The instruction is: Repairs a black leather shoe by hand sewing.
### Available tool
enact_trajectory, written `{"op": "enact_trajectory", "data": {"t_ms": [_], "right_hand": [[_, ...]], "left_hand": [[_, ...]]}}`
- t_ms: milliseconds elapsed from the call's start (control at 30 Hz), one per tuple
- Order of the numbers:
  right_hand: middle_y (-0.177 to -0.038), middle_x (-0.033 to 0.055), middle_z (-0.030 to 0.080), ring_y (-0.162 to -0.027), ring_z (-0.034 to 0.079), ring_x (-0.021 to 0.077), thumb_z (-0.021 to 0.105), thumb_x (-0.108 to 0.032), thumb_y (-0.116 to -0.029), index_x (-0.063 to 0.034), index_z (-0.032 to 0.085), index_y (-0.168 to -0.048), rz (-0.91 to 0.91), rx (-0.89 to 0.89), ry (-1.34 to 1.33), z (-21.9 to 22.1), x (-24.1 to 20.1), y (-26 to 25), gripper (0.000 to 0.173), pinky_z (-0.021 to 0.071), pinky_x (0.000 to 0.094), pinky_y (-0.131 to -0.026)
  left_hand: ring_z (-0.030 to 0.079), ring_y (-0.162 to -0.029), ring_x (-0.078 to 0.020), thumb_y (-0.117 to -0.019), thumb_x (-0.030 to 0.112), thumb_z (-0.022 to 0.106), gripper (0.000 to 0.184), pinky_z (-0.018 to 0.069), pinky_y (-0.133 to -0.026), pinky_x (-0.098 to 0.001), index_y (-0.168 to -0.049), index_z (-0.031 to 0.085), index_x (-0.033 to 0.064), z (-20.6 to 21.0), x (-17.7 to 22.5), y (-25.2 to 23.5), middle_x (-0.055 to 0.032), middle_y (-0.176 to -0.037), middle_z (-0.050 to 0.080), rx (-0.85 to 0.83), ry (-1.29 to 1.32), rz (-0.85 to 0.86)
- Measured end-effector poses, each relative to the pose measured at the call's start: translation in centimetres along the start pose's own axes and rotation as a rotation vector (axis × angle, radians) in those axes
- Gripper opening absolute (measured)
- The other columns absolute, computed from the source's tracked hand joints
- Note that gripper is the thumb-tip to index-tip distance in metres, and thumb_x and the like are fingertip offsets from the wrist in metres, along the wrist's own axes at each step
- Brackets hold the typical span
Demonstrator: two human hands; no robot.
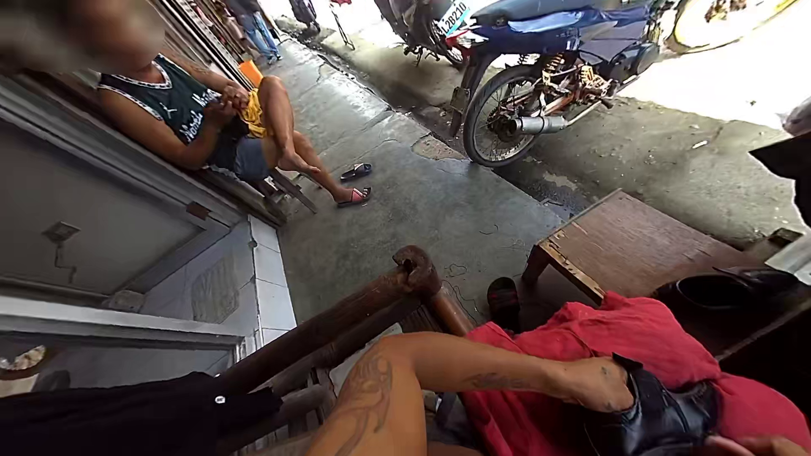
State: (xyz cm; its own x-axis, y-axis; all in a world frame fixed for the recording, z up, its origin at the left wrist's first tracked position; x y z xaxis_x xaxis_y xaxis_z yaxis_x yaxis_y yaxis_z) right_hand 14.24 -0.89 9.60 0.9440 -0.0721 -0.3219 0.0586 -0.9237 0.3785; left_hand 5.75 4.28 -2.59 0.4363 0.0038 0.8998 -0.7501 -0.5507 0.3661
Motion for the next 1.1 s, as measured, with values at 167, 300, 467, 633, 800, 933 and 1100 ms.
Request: {"op": "enact_trajectory", "data": {"t_ms": [167, 300, 467, 633, 800, 933, 1100], "right_hand": [[-0.068, 0.0278, 0.062, -0.065, 0.064, 0.0520, 0.048, -0.080, -0.0887, 0.0031, 0.066, -0.085, 0.248, 0.489, 0.029, 3.7, 14.4, 2.5, 0.085, 0.0432, 0.0682, -0.054], [-0.069, 0.0210, 0.062, -0.067, 0.063, 0.0462, 0.064, -0.071, -0.0883, -0.0042, 0.066, -0.085, 0.612, 0.439, -0.033, 4.8, 20.2, 7.3, 0.067, 0.0457, 0.0655, -0.057], [-0.056, 0.0062, 0.055, -0.055, 0.059, 0.0281, 0.072, -0.072, -0.0759, -0.0107, 0.062, -0.069, 0.470, 0.328, -0.268, 9.3, 17.5, 8.5, 0.063, 0.0461, 0.0565, -0.051], [-0.082, -0.0020, 0.066, -0.072, 0.063, 0.0082, 0.077, -0.043, -0.0877, -0.0113, 0.072, -0.089, 0.231, 0.544, -0.570, 8.3, 14.3, 8.2, 0.032, 0.0564, 0.0335, -0.065], [-0.099, 0.0046, 0.064, -0.081, 0.063, 0.0125, 0.069, -0.017, -0.0973, -0.0127, 0.078, -0.107, 0.268, 0.713, -0.398, 6.1, 10.9, 4.8, 0.015, 0.0558, 0.0324, -0.066], [-0.114, 0.0065, 0.059, -0.084, 0.063, 0.0152, 0.068, -0.018, -0.0960, -0.0157, 0.077, -0.105, 0.377, 0.580, -0.411, 6.2, 10.6, 2.7, 0.013, 0.0555, 0.0379, -0.064], [-0.113, 0.0026, 0.059, -0.071, 0.058, 0.0084, 0.052, -0.012, -0.0982, -0.0114, 0.064, -0.097, 0.154, 0.614, -0.954, 3.4, 12.5, 6.8, 0.012, 0.0523, 0.0249, -0.055]], "left_hand": [[0.064, -0.077, -0.0077, -0.0929, 0.002, 0.060, 0.009, 0.0536, -0.072, -0.0312, -0.089, 0.068, -0.0007, -0.6, 1.3, 1.4, -0.0045, -0.080, 0.067, 0.104, 0.161, 0.020], [0.065, -0.066, -0.0100, -0.0986, 0.012, 0.062, 0.016, 0.0558, -0.063, -0.0344, -0.086, 0.070, 0.0066, 0.5, 0.4, 1.3, -0.0023, -0.073, 0.067, 0.053, 0.108, 0.053], [0.062, -0.062, -0.0162, -0.1009, 0.019, 0.057, 0.024, 0.0500, -0.056, -0.0453, -0.080, 0.067, 0.0112, -0.4, 0.6, 0.9, -0.0024, -0.067, 0.062, -0.027, -0.264, 0.014], [0.061, -0.061, -0.0103, -0.1016, 0.019, 0.054, 0.026, 0.0494, -0.056, -0.0390, -0.079, 0.066, 0.0146, -1.2, 0.0, 1.0, 0.0021, -0.065, 0.061, -0.009, -0.300, 0.020], [0.057, -0.056, -0.0070, -0.0987, 0.017, 0.055, 0.025, 0.0463, -0.052, -0.0332, -0.075, 0.064, 0.0151, -1.0, -0.1, 0.9, 0.0042, -0.062, 0.059, 0.012, -0.264, 0.064], [0.057, -0.057, -0.0070, -0.0985, 0.016, 0.054, 0.026, 0.0454, -0.052, -0.0335, -0.075, 0.065, 0.0155, -1.1, 0.0, 1.0, 0.0043, -0.062, 0.058, 0.009, -0.256, 0.066], [0.057, -0.058, -0.0073, -0.0994, 0.021, 0.051, 0.026, 0.0459, -0.053, -0.0357, -0.078, 0.065, 0.0185, -1.9, -0.1, 1.5, 0.0058, -0.063, 0.057, -0.042, -0.293, 0.081]]}}
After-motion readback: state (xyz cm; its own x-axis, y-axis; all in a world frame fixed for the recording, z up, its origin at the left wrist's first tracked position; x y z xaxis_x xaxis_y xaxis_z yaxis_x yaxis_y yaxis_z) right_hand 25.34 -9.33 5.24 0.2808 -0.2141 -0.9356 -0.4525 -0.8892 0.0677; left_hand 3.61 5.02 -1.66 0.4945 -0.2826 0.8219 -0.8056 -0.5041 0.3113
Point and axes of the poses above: each hand's wrist, its own y-axis away from the middle knuckle, its own z-axis out of the palm, x = y × z, the point moved 8 cm from there along -y, towards the middle knuckle
